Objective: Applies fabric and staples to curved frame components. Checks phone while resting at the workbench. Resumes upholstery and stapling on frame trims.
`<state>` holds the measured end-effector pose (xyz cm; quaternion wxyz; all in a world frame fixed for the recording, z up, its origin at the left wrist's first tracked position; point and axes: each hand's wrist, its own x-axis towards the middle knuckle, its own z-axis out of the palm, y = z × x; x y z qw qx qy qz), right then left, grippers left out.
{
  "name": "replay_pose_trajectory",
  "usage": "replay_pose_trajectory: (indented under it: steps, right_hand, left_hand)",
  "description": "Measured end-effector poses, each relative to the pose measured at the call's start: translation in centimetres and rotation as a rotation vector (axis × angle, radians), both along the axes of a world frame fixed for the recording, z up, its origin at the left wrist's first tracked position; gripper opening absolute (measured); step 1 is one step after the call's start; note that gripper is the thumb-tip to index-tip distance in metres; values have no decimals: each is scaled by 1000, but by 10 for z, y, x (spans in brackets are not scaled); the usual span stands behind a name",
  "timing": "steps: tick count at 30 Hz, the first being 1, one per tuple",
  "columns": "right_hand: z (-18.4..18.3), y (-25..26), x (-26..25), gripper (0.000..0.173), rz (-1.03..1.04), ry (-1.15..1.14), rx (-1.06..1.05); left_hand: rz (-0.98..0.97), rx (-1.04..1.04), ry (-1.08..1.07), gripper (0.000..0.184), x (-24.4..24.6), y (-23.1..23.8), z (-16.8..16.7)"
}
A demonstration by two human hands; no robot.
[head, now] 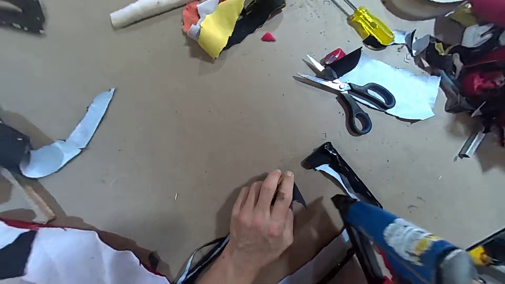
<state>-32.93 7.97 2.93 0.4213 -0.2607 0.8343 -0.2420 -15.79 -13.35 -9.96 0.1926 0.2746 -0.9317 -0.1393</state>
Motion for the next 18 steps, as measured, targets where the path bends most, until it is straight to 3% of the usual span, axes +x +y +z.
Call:
replay_pose_trajectory:
  steps: [6, 13, 18]
  right_hand:
    - [-17, -7, -1, 38, 125, -92, -25]
    - [-21, -6, -14, 41, 70, -128, -60]
    - [-17, -63, -14, 33, 96, -72, -56]
  left_hand:
    - [-66, -37, 10, 20, -12, -1, -7]
    - [50, 98, 167, 21, -10, 0, -9]
    - [118, 152, 163, 29, -13, -2, -5]
